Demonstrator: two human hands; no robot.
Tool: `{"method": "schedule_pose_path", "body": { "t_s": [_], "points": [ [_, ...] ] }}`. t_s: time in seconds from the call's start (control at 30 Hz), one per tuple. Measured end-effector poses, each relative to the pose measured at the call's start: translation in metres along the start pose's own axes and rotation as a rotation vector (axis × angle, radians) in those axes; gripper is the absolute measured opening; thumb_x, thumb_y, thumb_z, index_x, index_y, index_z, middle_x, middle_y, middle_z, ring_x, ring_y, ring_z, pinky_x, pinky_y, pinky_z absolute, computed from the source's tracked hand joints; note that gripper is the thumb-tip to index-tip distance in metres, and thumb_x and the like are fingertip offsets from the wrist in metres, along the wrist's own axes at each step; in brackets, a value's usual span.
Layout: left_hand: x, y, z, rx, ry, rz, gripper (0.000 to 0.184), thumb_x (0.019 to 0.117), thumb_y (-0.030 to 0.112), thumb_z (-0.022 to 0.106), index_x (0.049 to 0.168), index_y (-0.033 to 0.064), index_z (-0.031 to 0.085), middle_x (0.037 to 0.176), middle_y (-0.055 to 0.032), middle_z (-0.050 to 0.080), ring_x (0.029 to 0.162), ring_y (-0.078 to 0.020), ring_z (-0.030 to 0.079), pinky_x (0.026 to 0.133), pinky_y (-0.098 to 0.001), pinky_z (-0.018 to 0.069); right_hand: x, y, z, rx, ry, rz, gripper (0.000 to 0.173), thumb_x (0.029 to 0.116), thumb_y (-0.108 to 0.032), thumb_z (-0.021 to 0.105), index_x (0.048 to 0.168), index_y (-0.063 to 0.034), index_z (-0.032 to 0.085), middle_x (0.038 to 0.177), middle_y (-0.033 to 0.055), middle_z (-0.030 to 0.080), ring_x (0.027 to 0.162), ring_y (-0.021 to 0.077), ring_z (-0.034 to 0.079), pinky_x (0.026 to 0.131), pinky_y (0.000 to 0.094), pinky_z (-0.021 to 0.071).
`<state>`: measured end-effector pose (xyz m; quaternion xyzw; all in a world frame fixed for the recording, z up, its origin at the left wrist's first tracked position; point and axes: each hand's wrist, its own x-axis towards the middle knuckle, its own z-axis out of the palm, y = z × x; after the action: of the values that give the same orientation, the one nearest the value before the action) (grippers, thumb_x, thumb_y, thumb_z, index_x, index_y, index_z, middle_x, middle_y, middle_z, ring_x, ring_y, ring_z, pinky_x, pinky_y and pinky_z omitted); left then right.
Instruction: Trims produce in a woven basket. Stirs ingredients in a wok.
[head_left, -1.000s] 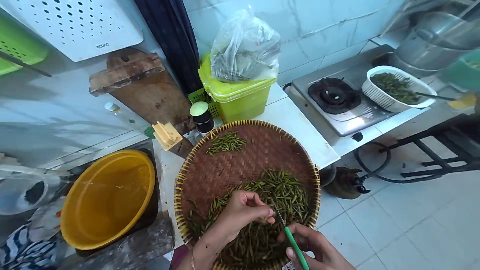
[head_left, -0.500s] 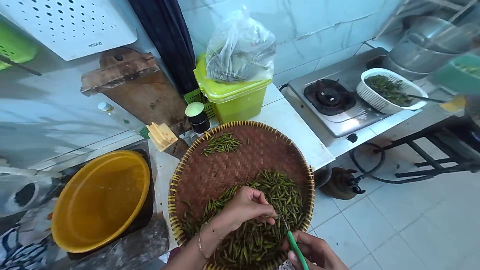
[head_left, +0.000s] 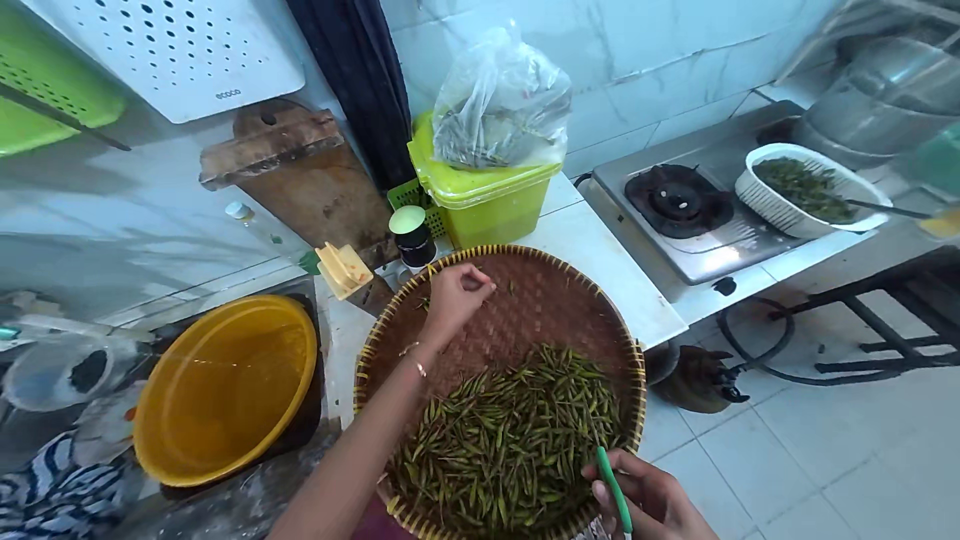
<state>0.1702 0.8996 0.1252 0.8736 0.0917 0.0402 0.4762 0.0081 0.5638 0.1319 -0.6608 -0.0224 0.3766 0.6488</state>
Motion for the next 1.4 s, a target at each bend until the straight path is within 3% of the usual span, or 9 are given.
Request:
{"method": "schedule_pose_path", "body": {
  "t_s": [0.17, 0.27, 0.33, 0.4, 0.47, 0.57, 0.97, 1.17, 1.4],
  "points": [
    [-0.012, 0.009, -0.014, 0.288, 0.079, 0.197, 0.034, 0.0933, 0.017, 0.076, 0.126, 0.007, 0.071, 0.141, -0.0172, 0.06, 0.113, -0.0327, 0.068, 0.093, -0.0517, 0.0572, -0.003, 0.0, 0.0, 0.002, 0.012, -0.008, 0.027, 0.1014, -0.019, 0.066, 0.122, -0.0033, 0.063, 0.087, 0.0067, 0.073, 0.067, 0.0154, 0.068, 0.052, 0.0309, 0.0552],
    [-0.045, 0.015, -0.015, 0.321, -0.002, 0.197, 0.025, 0.0929, 0.014, 0.076, 0.117, 0.0074, 0.072, 0.12, -0.0147, 0.067, 0.094, -0.0288, 0.07, 0.08, -0.0479, 0.0603, -0.004, 0.002, -0.001, 0.011, 0.024, 0.004, 0.028, 0.1013, -0.02, 0.066, 0.123, -0.003, 0.063, 0.087, 0.0065, 0.073, 0.067, 0.0152, 0.068, 0.052, 0.0308, 0.0547],
    [-0.059, 0.0, -0.009, 0.277, -0.281, 0.066, 0.016, 0.0934, 0.016, 0.074, 0.107, 0.0078, 0.074, 0.104, -0.0102, 0.07, 0.085, -0.0218, 0.071, 0.078, -0.0421, 0.0614, -0.002, 0.002, -0.001, 0.015, 0.025, 0.0, 0.027, 0.1009, -0.019, 0.067, 0.122, -0.0029, 0.063, 0.087, 0.0066, 0.073, 0.067, 0.0157, 0.068, 0.051, 0.0308, 0.0547],
    [-0.073, -0.017, 0.002, 0.254, -0.573, -0.04, 0.021, 0.0934, 0.02, 0.074, 0.11, 0.0072, 0.074, 0.104, -0.0097, 0.073, 0.09, -0.0195, 0.072, 0.084, -0.0393, 0.0607, 0.002, 0.002, 0.001, 0.004, 0.006, -0.017, 0.027, 0.1007, -0.019, 0.067, 0.122, -0.0033, 0.063, 0.087, 0.0066, 0.073, 0.067, 0.0161, 0.068, 0.052, 0.0315, 0.0555],
    [-0.085, -0.025, 0.015, 0.271, -0.688, -0.069, 0.029, 0.092, 0.024, 0.076, 0.116, 0.0067, 0.073, 0.108, -0.0111, 0.072, 0.091, -0.0205, 0.07, 0.086, -0.0386, 0.059, 0.008, -0.001, 0.002, -0.014, -0.017, -0.021, 0.027, 0.1002, -0.019, 0.068, 0.122, -0.0036, 0.063, 0.086, 0.0069, 0.072, 0.067, 0.0168, 0.068, 0.052, 0.0325, 0.0555],
    [-0.093, -0.024, 0.023, 0.292, -0.699, -0.099, 0.031, 0.0924, 0.024, 0.076, 0.119, 0.0073, 0.071, 0.107, -0.0097, 0.071, 0.091, -0.0194, 0.069, 0.086, -0.0366, 0.0569, 0.014, -0.008, 0.005, -0.042, -0.043, -0.028, 0.028, 0.0998, -0.02, 0.068, 0.122, -0.0041, 0.064, 0.086, 0.0071, 0.073, 0.067, 0.0172, 0.069, 0.054, 0.0331, 0.0566],
    [-0.092, -0.017, -0.006, 0.055, -0.507, -0.252, 0.025, 0.0867, 0.028, 0.083, 0.104, 0.0122, 0.075, 0.095, 0.0012, 0.074, 0.084, -0.008, 0.071, 0.08, -0.0284, 0.0603, 0.015, -0.008, 0.008, -0.058, -0.063, -0.021, 0.029, 0.0997, -0.021, 0.069, 0.122, -0.0039, 0.063, 0.087, 0.0077, 0.073, 0.069, 0.018, 0.07, 0.056, 0.0341, 0.0581],
    [-0.084, -0.002, 0.03, 0.422, -0.743, -0.2, 0.027, 0.0934, 0.022, 0.074, 0.114, 0.0048, 0.072, 0.109, -0.0124, 0.071, 0.104, -0.0257, 0.067, 0.097, -0.0449, 0.0532, 0.017, -0.009, 0.01, -0.061, -0.085, -0.042, 0.027, 0.0999, -0.019, 0.068, 0.122, -0.004, 0.064, 0.087, 0.0071, 0.073, 0.068, 0.0168, 0.069, 0.056, 0.0332, 0.0575],
    [-0.08, 0.001, 0.021, 0.601, -0.793, -0.186, 0.023, 0.0943, 0.017, 0.068, 0.112, 0.0025, 0.072, 0.11, -0.0155, 0.071, 0.109, -0.031, 0.067, 0.099, -0.0503, 0.0518, 0.011, -0.005, 0.005, -0.052, -0.053, -0.07, 0.027, 0.0995, -0.02, 0.069, 0.121, -0.0041, 0.064, 0.088, 0.0074, 0.073, 0.069, 0.0175, 0.069, 0.056, 0.0336, 0.0574]
  ]
}}
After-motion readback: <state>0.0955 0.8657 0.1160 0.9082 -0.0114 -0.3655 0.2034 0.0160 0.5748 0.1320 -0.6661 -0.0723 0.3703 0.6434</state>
